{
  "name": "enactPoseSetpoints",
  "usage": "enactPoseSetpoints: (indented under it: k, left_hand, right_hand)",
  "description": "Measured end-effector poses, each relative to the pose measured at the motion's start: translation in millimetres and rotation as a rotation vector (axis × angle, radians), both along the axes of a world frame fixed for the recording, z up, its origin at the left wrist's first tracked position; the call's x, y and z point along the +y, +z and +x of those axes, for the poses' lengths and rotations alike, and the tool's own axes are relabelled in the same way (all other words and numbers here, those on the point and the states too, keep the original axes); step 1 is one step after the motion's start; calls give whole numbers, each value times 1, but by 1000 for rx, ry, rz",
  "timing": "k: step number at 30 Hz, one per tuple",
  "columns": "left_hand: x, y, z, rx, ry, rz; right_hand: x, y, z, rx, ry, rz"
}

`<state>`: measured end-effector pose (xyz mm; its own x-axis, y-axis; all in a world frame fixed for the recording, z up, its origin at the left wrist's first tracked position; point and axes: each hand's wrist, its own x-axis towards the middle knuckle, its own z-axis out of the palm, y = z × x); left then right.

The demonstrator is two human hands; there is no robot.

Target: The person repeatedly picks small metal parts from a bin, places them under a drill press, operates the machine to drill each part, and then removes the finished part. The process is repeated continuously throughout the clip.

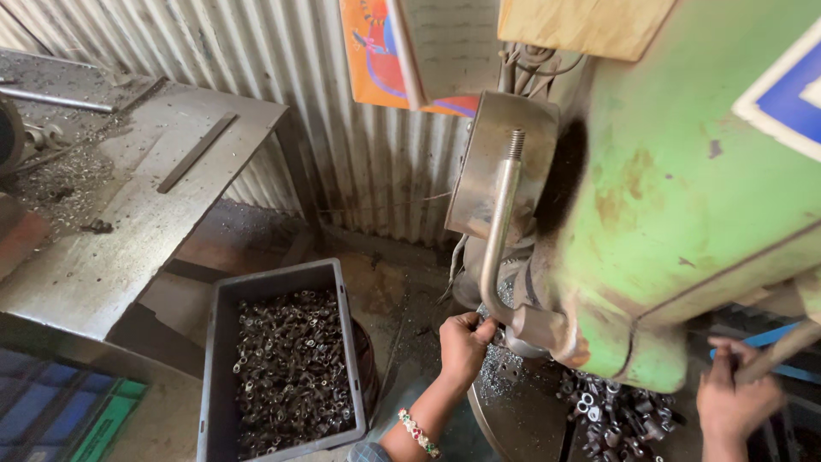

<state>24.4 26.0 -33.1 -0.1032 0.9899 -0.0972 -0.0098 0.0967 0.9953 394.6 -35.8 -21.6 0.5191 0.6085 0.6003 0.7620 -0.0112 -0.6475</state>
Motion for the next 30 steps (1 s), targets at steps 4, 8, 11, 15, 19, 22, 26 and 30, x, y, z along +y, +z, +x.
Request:
enactPoseSetpoints:
  k: [4, 8, 11, 15, 19, 22, 26, 30]
  left_hand:
    - [0, 0, -3, 102, -6, 66]
    - [6, 5, -5, 73, -43, 81]
    - [16, 9, -4, 112, -89, 190]
    - [12, 2, -2, -57, -96, -55]
    - [1, -15, -26, -347, 172, 0]
    - [1, -24, -69, -777, 538, -20]
    - [-18, -26, -77, -1047, 645, -185]
    - [-82, -22, -4, -456, 21, 134]
  right_hand:
    - [66, 19, -1, -247, -72, 87]
    - [130, 66, -23, -414, -89, 11]
    - [143, 89, -32, -435, -63, -43]
    - [91, 72, -29, -275, -10, -52]
    - [1, 20, -22, 153, 143, 74]
    - [-48, -7, -1, 419, 187, 3]
    - [-70, -26, 22, 743, 635, 237]
    - [-64, -28, 21, -193, 66, -125]
